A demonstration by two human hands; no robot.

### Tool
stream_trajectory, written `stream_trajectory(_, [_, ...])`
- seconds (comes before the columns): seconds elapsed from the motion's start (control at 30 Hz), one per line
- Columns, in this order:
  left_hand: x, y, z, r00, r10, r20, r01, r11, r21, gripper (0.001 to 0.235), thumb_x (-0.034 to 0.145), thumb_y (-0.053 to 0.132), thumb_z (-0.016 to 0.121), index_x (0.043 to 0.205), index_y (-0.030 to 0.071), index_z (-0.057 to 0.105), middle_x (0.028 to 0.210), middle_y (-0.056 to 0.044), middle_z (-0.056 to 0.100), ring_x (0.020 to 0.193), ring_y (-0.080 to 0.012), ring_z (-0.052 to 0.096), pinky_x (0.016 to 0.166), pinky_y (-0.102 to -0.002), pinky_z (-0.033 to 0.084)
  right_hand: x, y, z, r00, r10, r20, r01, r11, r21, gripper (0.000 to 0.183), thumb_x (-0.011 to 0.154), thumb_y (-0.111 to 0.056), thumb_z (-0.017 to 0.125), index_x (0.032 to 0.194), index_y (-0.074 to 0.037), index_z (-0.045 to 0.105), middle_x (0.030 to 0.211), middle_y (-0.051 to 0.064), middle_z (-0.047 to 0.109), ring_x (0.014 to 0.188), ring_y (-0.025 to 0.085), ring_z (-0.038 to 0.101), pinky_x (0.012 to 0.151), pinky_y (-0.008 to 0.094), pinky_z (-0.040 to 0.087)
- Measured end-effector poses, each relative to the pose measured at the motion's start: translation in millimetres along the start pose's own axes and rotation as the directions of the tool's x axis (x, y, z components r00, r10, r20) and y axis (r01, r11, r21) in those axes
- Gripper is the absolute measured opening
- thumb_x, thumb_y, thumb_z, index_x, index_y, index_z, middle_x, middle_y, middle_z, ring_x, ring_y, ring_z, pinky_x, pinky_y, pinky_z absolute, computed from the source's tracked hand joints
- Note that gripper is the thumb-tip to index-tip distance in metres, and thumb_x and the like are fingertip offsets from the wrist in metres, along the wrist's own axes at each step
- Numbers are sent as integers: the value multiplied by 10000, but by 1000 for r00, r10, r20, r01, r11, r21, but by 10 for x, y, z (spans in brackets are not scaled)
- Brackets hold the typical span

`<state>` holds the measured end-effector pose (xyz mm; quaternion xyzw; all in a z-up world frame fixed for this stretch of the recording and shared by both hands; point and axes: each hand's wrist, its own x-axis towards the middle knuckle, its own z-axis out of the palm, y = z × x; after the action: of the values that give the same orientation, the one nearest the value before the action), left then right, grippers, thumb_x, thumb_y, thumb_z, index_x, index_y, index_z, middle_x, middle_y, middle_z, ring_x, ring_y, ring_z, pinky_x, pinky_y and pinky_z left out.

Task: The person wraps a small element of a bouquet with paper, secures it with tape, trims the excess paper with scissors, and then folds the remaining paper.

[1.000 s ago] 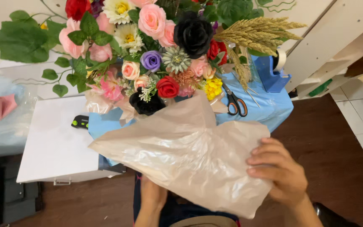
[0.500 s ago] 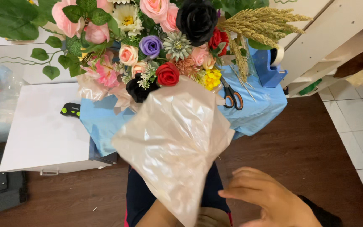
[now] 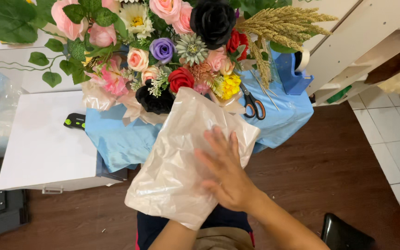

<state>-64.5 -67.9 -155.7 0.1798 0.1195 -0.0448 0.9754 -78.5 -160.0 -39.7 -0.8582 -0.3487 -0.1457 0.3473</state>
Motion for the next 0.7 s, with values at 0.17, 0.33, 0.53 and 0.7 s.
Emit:
stream_trajectory(0.17, [19,435,371,994,-97,51,100,993,-69,886,825,788,431,1336,69,519,1250,-199,555,1145,-382,544,1056,-569,367,321,235,-480,890,336,-309,-329,941,74,903,835,-298,818,1556,-50,334,1510,276,428,1501,487,292,1247,637,141])
stream_trajectory(0.33, [14,810,567,970,-192,153,212,968,-132,1019,791,864,422,1411,62,523,1335,-220,571,1216,-403,547,1102,-599,352,225,856,-501,678,733,-57,-590,588,553,294,720,-121,951,917,-32,753,727,10,688,653,80,647,609,223,578])
stream_trajectory(0.53, [-187,1194,206,939,-246,242,291,940,-176,1153,758,941,413,1486,55,527,1419,-242,588,1286,-424,551,1147,-629,337,148,1063,-420,503,704,-502,-350,697,626,181,959,-151,821,973,-57,667,724,27,617,586,101,647,526,239,573])
stream_trajectory(0.7, [-245,1554,141,981,187,52,-157,607,779,140,823,51,840,945,-9,807,685,-61,736,630,-131,664,571,-316,622,100,993,-304,561,588,-582,-287,798,530,146,1097,-225,614,1088,-92,554,717,5,565,591,49,547,551,187,497])
